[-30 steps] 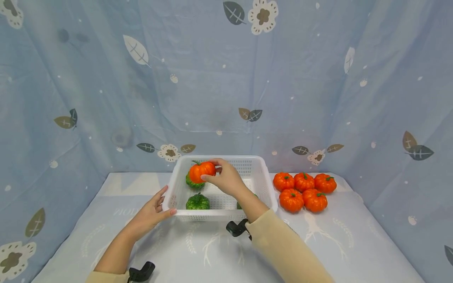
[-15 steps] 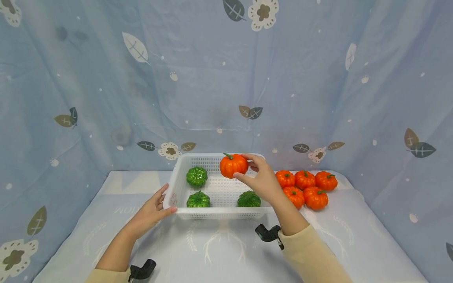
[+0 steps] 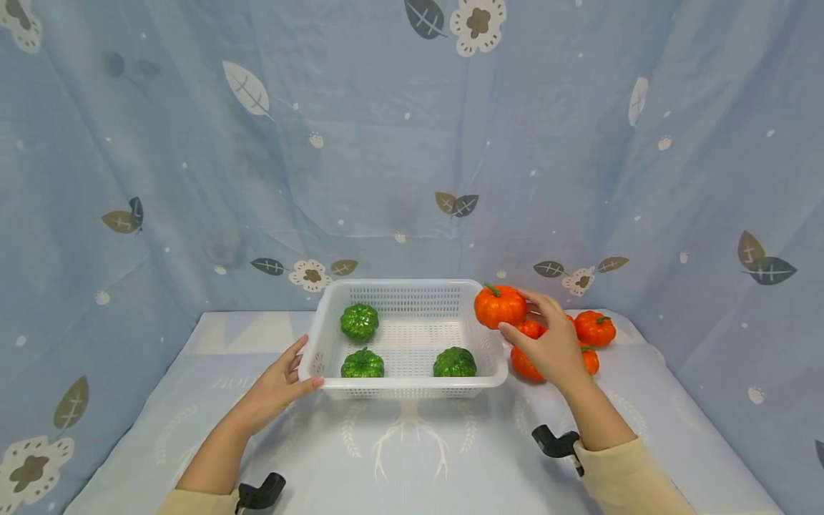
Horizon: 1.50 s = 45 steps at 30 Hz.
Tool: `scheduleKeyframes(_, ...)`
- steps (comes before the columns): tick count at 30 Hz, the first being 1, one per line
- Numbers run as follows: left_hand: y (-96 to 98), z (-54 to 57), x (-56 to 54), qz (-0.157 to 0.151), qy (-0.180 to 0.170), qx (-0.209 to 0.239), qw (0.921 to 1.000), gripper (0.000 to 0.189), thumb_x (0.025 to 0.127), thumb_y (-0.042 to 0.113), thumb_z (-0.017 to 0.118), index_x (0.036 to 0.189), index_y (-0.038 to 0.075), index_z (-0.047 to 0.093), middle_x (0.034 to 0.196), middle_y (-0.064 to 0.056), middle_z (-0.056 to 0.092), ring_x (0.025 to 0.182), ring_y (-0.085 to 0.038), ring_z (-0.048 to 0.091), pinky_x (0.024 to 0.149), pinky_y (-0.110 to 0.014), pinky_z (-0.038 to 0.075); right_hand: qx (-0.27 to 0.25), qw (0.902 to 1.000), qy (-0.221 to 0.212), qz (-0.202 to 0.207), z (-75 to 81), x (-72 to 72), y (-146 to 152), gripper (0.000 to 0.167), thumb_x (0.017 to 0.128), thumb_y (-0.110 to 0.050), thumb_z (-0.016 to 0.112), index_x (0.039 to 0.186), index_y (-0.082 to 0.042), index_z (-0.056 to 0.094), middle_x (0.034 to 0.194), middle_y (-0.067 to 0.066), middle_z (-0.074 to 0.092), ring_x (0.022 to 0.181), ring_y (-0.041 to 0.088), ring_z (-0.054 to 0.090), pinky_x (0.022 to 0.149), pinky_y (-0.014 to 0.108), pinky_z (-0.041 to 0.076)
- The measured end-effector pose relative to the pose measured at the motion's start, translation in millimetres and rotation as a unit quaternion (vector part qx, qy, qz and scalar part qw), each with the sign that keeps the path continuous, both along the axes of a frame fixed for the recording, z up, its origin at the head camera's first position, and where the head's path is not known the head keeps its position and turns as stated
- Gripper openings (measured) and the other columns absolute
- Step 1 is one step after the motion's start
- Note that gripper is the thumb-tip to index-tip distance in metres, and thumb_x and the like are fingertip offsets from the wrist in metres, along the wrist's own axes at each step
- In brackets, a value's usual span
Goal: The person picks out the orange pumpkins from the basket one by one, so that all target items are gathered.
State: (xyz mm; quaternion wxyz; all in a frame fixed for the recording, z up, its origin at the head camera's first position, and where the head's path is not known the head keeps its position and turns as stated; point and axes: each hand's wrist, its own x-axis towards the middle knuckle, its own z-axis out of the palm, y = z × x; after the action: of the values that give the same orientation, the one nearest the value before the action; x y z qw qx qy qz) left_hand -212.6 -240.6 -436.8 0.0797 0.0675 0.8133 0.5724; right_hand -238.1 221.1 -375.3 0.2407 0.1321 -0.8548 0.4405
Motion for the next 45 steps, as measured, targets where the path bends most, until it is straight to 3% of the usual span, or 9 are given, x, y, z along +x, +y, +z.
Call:
scheduleKeyframes(2, -0.3, -0.7, -0.2, 0.0, 0.002, -0.001, 1.0, 0.101, 0.093, 0.027, 0.074, 0.162, 0.019, 0.001, 0.161, -0.026, 0.023, 0.143, -0.042, 0.035, 0.107, -0.053, 0.041, 0.0, 0.9998, 0.001, -0.02, -4.5, 1.6, 15, 0.066, 0.084, -0.029, 0.083, 0.141, -0.01, 0.056, 0.136, 0.01, 0.054, 0.12, 0.031, 0.058, 0.101, 0.043, 0.049)
scheduleKeyframes(8, -1.1, -0.2, -0.1, -0.005, 0.008, -0.002, 1.0, 0.101, 0.093, 0.026, 0.073, 0.162, 0.018, 0.0, 0.161, -0.026, 0.022, 0.143, -0.042, 0.033, 0.108, -0.054, 0.039, -0.006, 0.9978, 0.006, -0.066, -16.7, 6.4, 55, 0.065, 0.086, -0.027, 0.081, 0.142, -0.009, 0.054, 0.136, 0.008, 0.053, 0.118, 0.024, 0.056, 0.093, 0.007, 0.041)
scheduleKeyframes(10, -1.3, 0.3, -0.1, -0.007, 0.008, 0.0, 0.9999, 0.1, 0.094, 0.026, 0.073, 0.162, 0.018, 0.0, 0.161, -0.026, 0.022, 0.143, -0.042, 0.033, 0.108, -0.054, 0.039, -0.002, 0.9965, 0.011, -0.082, -19.8, 7.8, 66, 0.065, 0.086, -0.026, 0.081, 0.142, -0.007, 0.054, 0.134, 0.01, 0.054, 0.116, 0.017, 0.055, 0.091, 0.004, 0.04)
scheduleKeyframes(13, -1.1, 0.4, 0.0, -0.008, 0.007, 0.001, 0.9999, 0.1, 0.094, 0.024, 0.072, 0.162, 0.018, -0.001, 0.161, -0.026, 0.021, 0.144, -0.042, 0.032, 0.108, -0.053, 0.04, 0.004, 0.9946, 0.01, -0.103, -22.0, 10.8, 80, 0.064, 0.086, -0.026, 0.081, 0.141, -0.006, 0.055, 0.134, 0.011, 0.055, 0.114, 0.013, 0.054, 0.09, 0.003, 0.039)
scheduleKeyframes(19, -1.3, -0.8, -0.1, -0.011, 0.006, 0.007, 0.9999, 0.1, 0.094, 0.025, 0.072, 0.162, 0.018, 0.0, 0.161, -0.026, 0.021, 0.144, -0.042, 0.032, 0.108, -0.05, 0.041, 0.004, 0.9904, -0.028, -0.135, -22.4, 18.4, 103, 0.069, 0.088, -0.032, 0.079, 0.145, -0.005, 0.051, 0.139, 0.016, 0.051, 0.118, 0.029, 0.052, 0.091, 0.002, 0.037)
scheduleKeyframes(26, -1.9, -0.7, 0.3, -0.012, 0.004, 0.009, 0.9999, 0.1, 0.094, 0.024, 0.072, 0.162, 0.019, -0.001, 0.161, -0.026, 0.021, 0.144, -0.042, 0.032, 0.108, -0.05, 0.041, 0.001, 0.982, -0.085, -0.169, -33.6, 21.6, 129, 0.077, 0.088, -0.04, 0.077, 0.15, -0.007, 0.045, 0.142, 0.021, 0.047, 0.12, 0.041, 0.058, 0.078, 0.0, 0.042)
scheduleKeyframes(37, -1.9, 0.0, 1.1, -0.013, 0.008, 0.003, 0.9999, 0.1, 0.094, 0.026, 0.072, 0.162, 0.02, 0.0, 0.161, -0.026, 0.02, 0.144, -0.042, 0.031, 0.109, -0.055, 0.038, 0.007, 0.966, -0.143, -0.215, -48.8, 22.1, 159, 0.08, 0.092, -0.044, 0.071, 0.152, -0.002, 0.039, 0.147, 0.03, 0.043, 0.123, 0.051, 0.052, 0.078, 0.015, 0.053)
scheduleKeyframes(41, -2.2, 0.0, 1.1, -0.011, 0.009, 0.0, 0.9999, 0.099, 0.094, 0.026, 0.072, 0.162, 0.021, 0.001, 0.162, -0.026, 0.019, 0.144, -0.042, 0.031, 0.109, -0.055, 0.038, 0.02, 0.9603, -0.167, -0.223, -54.2, 20.9, 167, 0.083, 0.092, -0.045, 0.07, 0.152, 0.002, 0.036, 0.146, 0.034, 0.041, 0.123, 0.053, 0.051, 0.078, 0.03, 0.057)
scheduleKeyframes(45, -2.4, -0.3, 0.5, -0.01, 0.008, -0.001, 0.9999, 0.098, 0.094, 0.025, 0.072, 0.162, 0.021, 0.001, 0.162, -0.026, 0.02, 0.144, -0.043, 0.031, 0.109, -0.054, 0.039, 0.036, 0.9579, -0.188, -0.214, -62.9, 18.7, 177, 0.084, 0.093, -0.044, 0.069, 0.149, 0.009, 0.035, 0.142, 0.038, 0.042, 0.121, 0.054, 0.05, 0.068, 0.017, 0.055)
